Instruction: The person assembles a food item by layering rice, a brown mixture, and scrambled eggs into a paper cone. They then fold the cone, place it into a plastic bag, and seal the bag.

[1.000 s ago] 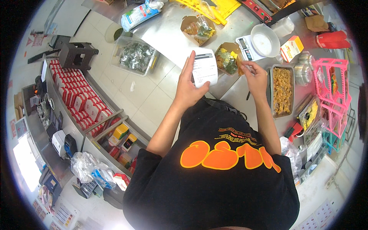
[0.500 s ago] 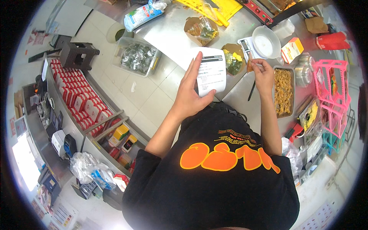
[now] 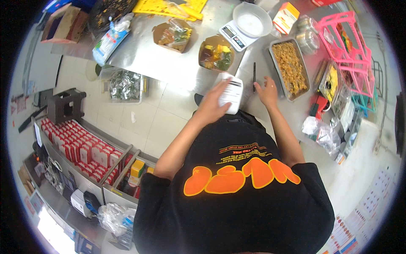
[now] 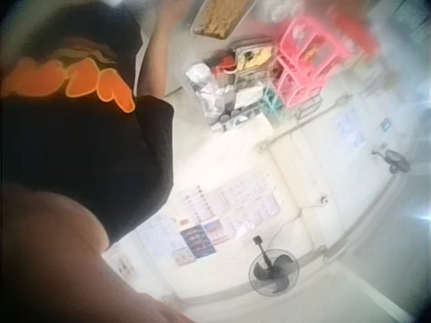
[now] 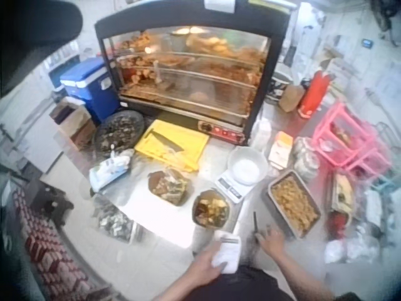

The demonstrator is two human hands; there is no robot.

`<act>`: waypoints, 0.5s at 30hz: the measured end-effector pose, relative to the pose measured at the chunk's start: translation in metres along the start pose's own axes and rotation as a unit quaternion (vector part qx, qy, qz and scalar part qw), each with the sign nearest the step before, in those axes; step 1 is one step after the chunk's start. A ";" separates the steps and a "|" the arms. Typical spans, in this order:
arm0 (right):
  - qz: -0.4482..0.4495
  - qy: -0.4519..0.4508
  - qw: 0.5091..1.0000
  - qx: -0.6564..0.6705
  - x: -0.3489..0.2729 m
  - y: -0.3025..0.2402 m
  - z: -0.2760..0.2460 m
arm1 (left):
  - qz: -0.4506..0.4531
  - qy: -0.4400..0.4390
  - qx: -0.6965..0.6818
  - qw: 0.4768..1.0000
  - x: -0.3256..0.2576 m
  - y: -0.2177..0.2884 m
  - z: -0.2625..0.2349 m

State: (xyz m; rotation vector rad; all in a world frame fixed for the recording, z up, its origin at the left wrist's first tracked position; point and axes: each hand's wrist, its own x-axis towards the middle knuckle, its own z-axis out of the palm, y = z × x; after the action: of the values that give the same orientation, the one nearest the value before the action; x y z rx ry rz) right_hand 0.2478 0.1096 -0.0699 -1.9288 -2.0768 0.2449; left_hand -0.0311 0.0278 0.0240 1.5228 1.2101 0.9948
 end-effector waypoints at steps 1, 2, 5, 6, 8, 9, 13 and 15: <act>-0.022 0.032 0.998 -0.043 -0.004 0.021 0.022 | -0.030 -0.045 -0.013 0.998 0.014 0.006 0.015; -0.007 0.008 0.999 -0.031 -0.006 0.033 0.035 | -0.028 -0.062 -0.014 0.998 0.021 0.005 0.035; 0.028 -0.109 0.993 0.041 0.002 0.030 0.039 | -0.019 -0.037 0.026 0.999 0.050 -0.063 0.082; 0.061 -0.154 0.986 0.029 -0.003 0.023 0.025 | -0.043 -0.036 0.052 0.997 0.055 -0.095 0.094; 0.123 -0.231 0.965 0.004 -0.005 0.022 0.008 | -0.054 -0.051 0.110 0.991 0.056 -0.115 0.108; 0.186 -0.230 0.954 0.050 -0.011 0.021 -0.002 | -0.047 -0.063 0.139 0.987 0.056 -0.112 0.106; 0.352 -0.107 0.840 0.400 -0.048 0.036 -0.007 | -0.056 -0.115 0.277 0.952 0.066 -0.096 0.103; 0.319 -0.112 0.830 0.444 -0.057 0.024 -0.015 | -0.044 -0.082 0.357 0.930 0.065 -0.091 0.098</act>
State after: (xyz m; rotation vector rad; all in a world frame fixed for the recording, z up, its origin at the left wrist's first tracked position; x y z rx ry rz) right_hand 0.2788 0.0541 -0.0689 -1.8771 -0.9618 1.3546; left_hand 0.0532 0.0829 -0.0854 2.0278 1.5961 0.3496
